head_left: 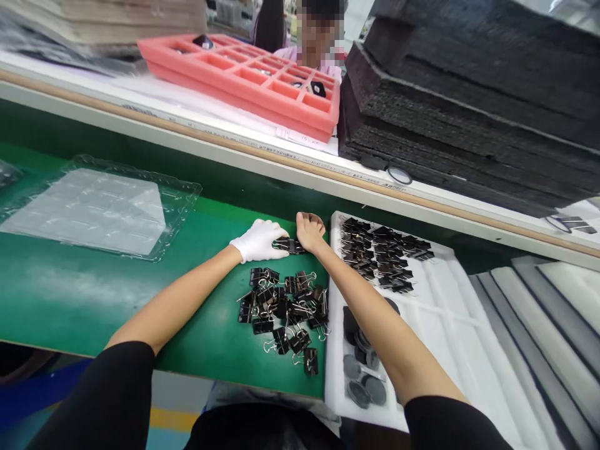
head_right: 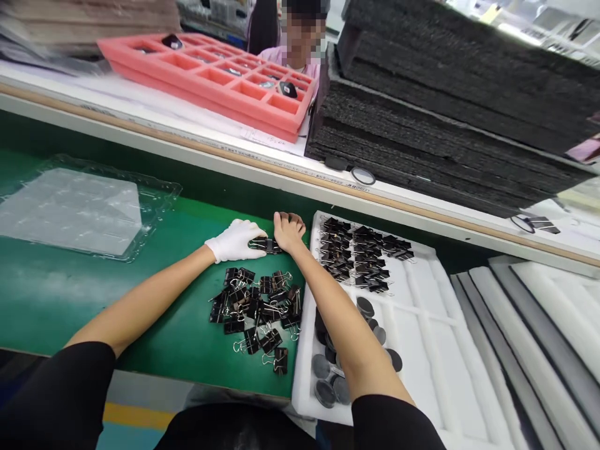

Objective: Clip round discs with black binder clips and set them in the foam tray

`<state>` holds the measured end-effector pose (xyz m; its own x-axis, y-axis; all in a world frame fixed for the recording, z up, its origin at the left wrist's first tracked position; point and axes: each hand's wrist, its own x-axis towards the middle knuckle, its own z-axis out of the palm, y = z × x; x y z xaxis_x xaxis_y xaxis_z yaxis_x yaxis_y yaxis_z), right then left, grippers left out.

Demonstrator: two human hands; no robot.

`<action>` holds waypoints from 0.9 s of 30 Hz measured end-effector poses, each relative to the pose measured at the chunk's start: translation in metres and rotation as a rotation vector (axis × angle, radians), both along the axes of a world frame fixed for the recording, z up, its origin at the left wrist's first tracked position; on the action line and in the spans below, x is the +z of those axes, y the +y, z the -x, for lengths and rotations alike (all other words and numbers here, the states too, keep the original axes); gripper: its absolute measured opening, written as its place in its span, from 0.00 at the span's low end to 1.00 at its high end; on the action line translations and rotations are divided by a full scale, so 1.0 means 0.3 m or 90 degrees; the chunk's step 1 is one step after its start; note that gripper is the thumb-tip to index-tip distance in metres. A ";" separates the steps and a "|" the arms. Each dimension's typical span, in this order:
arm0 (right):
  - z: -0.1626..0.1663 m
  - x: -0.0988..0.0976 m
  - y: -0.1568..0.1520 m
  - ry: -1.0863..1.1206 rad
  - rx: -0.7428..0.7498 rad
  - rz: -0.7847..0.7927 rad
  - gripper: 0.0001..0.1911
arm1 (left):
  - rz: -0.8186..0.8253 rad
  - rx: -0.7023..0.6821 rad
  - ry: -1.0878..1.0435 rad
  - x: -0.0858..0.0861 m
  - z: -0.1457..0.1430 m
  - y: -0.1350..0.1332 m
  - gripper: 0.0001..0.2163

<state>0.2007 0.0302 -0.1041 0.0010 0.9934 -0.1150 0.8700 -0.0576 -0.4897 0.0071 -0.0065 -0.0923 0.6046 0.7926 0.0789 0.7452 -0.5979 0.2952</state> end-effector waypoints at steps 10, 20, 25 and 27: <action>-0.005 0.065 0.063 0.216 -0.141 0.019 0.40 | 0.084 0.039 -0.147 0.000 0.025 0.006 0.21; -0.064 0.106 -0.073 0.415 0.250 0.136 0.21 | 0.138 0.204 -0.274 0.015 0.019 0.033 0.31; -0.075 0.128 -0.100 0.358 0.231 0.095 0.10 | 0.220 0.190 -0.371 -0.001 0.027 0.042 0.34; -0.108 0.167 -0.121 0.281 0.242 0.034 0.13 | 0.253 0.175 -0.445 -0.011 0.029 0.050 0.38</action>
